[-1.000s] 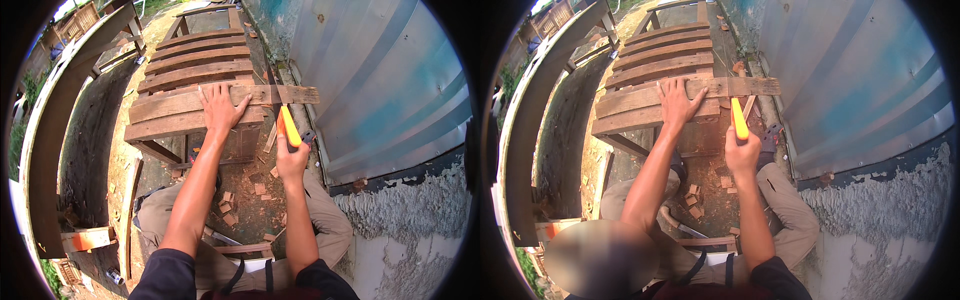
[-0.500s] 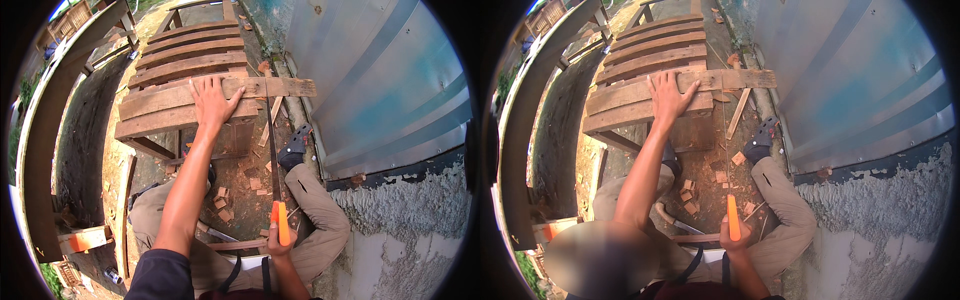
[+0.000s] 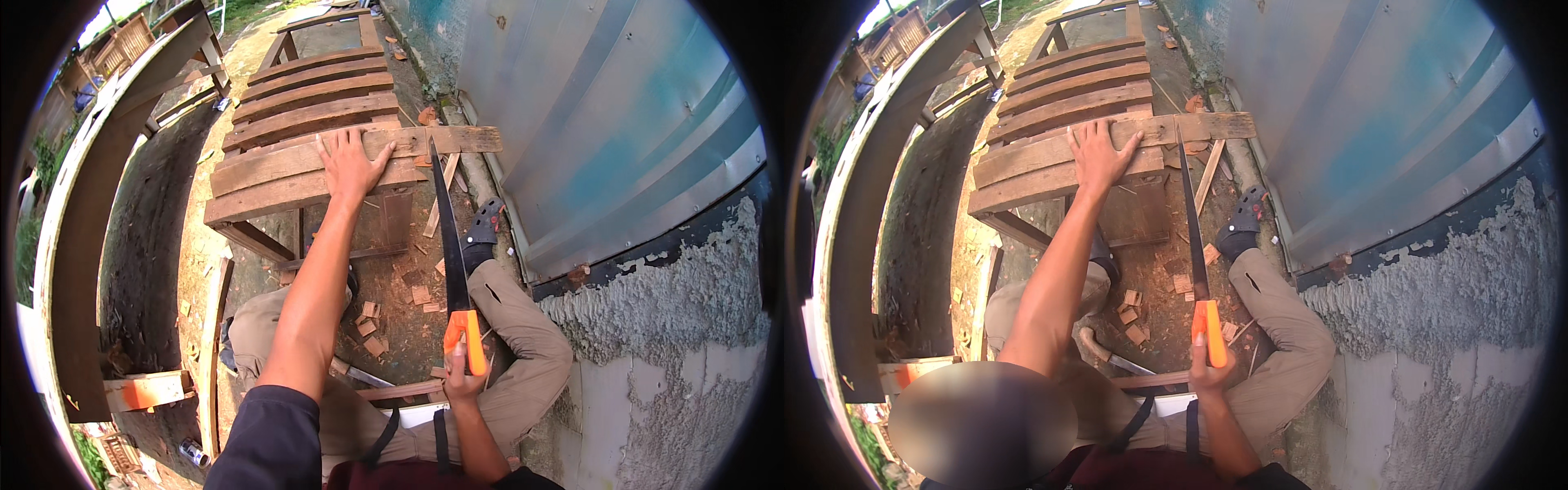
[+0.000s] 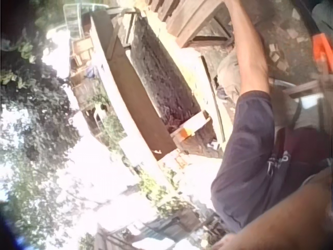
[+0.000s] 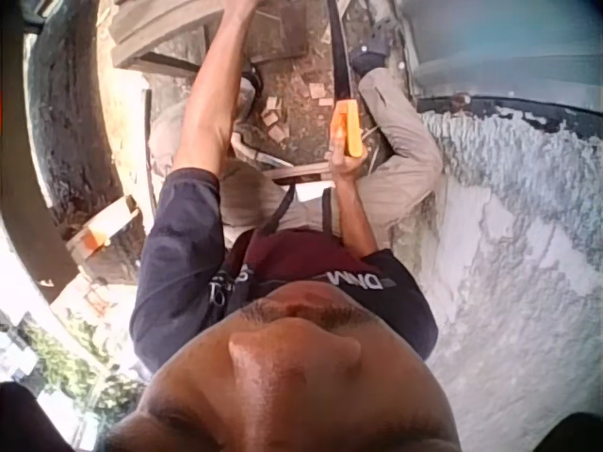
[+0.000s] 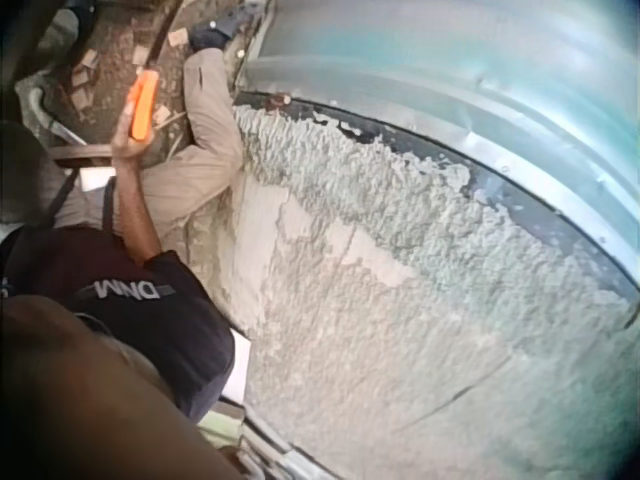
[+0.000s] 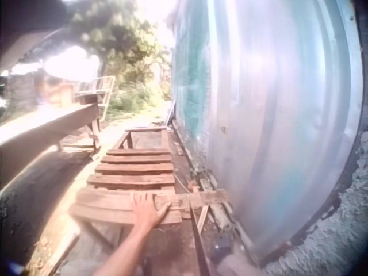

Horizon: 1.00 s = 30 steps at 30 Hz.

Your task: The person uses a hand saw to cut a wooden plank that is part of a pallet structure. The person holds the plank steady with one hand and saws with the other, generating sawdust.

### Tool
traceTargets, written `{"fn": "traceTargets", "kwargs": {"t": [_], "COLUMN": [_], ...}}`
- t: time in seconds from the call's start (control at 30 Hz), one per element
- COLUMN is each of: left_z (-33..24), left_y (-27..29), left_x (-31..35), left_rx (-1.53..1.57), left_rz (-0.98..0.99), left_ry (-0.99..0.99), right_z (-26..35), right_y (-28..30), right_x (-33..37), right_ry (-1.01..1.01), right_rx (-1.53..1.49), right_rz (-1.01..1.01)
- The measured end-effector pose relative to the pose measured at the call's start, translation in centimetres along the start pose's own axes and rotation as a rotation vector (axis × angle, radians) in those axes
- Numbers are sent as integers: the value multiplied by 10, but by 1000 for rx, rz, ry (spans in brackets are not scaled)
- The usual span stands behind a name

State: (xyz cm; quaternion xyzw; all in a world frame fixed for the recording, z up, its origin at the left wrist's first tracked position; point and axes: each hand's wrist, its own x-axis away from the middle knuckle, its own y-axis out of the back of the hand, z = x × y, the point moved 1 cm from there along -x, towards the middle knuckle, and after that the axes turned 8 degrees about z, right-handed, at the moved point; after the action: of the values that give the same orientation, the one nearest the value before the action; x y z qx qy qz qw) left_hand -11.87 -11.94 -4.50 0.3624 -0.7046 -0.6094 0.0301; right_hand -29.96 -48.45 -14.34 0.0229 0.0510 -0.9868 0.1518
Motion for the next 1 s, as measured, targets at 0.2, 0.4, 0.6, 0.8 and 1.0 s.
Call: {"fn": "traceTargets", "kwargs": {"t": [0.2, 0.4, 0.6, 0.8, 1.0], "left_z": [-4, -4, 1, 1, 5], "left_y": [2, 5, 12, 13, 3], "left_x": [0, -4, -24, -30, -7], "left_rx": [-26, -68, -168, -218, -76], "left_rz": [29, 55, 91, 94, -28], "left_ry": [-3, -69, -120, -103, -136], "right_z": [25, 41, 49, 33, 26], "right_y": [107, 66, 25, 22, 17], "right_x": [61, 28, -1, 6, 5], "right_ry": [197, 105, 250, 249, 106], "right_rx": [312, -13, -241, -25, -36], "right_rz": [3, -38, 26, 118, 51]}}
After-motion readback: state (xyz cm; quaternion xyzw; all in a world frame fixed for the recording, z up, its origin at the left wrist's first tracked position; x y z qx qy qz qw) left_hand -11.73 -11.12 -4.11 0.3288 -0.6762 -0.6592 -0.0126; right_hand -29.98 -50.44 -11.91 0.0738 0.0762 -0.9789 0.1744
